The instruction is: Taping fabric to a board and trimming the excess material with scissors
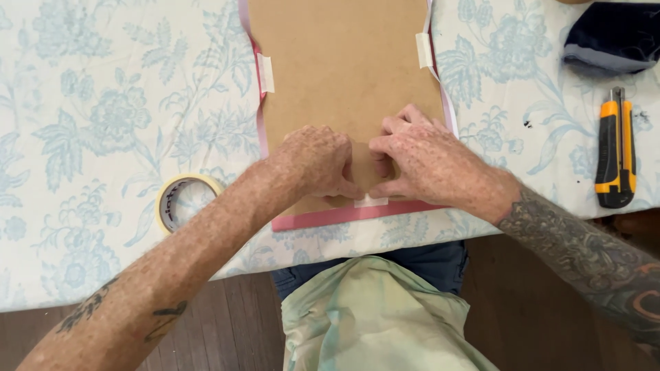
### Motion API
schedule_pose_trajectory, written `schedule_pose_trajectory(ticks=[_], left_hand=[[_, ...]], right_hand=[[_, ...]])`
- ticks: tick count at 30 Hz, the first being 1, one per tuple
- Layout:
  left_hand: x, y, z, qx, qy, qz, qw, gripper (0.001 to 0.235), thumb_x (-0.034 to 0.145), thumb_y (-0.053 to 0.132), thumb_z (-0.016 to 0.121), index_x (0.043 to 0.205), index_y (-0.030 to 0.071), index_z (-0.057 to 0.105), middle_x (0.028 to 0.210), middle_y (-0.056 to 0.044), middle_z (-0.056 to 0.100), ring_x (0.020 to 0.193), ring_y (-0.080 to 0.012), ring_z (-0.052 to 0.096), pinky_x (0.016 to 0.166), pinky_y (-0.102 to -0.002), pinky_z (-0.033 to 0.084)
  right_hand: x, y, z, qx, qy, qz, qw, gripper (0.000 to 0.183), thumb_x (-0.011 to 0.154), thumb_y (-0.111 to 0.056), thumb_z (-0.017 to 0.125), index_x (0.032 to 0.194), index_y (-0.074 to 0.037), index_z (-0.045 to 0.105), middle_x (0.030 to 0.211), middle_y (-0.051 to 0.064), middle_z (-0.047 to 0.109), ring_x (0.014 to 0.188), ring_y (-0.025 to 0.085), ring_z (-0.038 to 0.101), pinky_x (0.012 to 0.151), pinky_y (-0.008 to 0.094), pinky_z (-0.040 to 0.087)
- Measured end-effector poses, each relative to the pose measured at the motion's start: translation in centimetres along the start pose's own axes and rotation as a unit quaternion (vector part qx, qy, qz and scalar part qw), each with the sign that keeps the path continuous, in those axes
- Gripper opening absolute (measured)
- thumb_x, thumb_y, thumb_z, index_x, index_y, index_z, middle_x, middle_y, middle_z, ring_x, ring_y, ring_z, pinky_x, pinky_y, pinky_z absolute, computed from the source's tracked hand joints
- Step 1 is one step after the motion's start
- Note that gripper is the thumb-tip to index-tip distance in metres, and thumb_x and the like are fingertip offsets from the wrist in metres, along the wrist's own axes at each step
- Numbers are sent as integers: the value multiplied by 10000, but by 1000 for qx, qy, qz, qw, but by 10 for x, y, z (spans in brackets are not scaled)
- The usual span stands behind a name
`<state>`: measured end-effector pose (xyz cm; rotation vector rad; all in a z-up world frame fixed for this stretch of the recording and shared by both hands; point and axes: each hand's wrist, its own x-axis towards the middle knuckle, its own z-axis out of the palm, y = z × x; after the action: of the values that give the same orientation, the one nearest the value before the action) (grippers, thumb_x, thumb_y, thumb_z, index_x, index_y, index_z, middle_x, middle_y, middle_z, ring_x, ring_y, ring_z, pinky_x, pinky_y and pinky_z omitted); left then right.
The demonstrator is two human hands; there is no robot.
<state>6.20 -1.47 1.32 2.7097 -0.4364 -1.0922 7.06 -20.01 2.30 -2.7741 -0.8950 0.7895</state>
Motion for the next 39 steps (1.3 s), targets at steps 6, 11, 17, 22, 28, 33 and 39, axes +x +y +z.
schedule_pose_trajectory(ticks=[6,11,17,22,28,33,39], left_hand=[[-11,-6,-1,12,25,27,999,278,751,520,757,840,266,831,847,-123,787,946,-369,763,788,-525,633],[-19,5,9,41,65,24,997,548,719,711,719,892,202,828,884,-140,787,990,-361,762,814,-517,630],[-16,-2,17,17,65,24,997,377,734,612,736,819,255,825,850,-132,785,967,-384,762,785,-527,623],[-21,-2,9,17,65,20,998,514,707,641,699,922,188,812,901,-163,781,1008,-394,751,822,-540,615],[-16,0,12,-6,74,5,997,500,697,662,726,884,208,818,895,-143,783,1006,-372,755,823,-517,617],[-17,-10,14,-34,77,17,996,351,728,580,724,832,253,797,857,-75,788,973,-347,764,812,-493,617],[-23,-2,14,-27,93,4,995,435,733,621,720,855,211,801,875,-131,783,978,-368,760,822,-503,616]], right_hand=[[-5,1,-7,44,-26,-21,998,254,803,-439,819,814,-231,673,1000,23,600,1293,266,496,987,479,503],[-12,-6,2,8,18,-9,1000,387,719,-583,853,808,-264,653,993,-16,560,1290,232,473,1007,463,461],[-13,7,3,21,-7,-5,1000,388,691,-506,893,841,-255,637,1034,-19,560,1334,229,444,1077,498,426],[-11,14,-2,60,-7,-20,998,305,727,-421,851,861,-233,651,999,3,584,1304,252,481,1056,509,445],[-9,13,9,70,15,-1,997,333,705,-455,868,839,-250,641,976,-19,558,1268,226,481,1066,509,441],[-12,16,2,79,-1,-14,997,269,732,-355,865,867,-239,663,997,-9,565,1243,242,502,1060,521,449],[-11,11,6,91,16,6,996,287,720,-413,849,841,-250,646,977,-22,556,1199,224,518,1024,503,460]])
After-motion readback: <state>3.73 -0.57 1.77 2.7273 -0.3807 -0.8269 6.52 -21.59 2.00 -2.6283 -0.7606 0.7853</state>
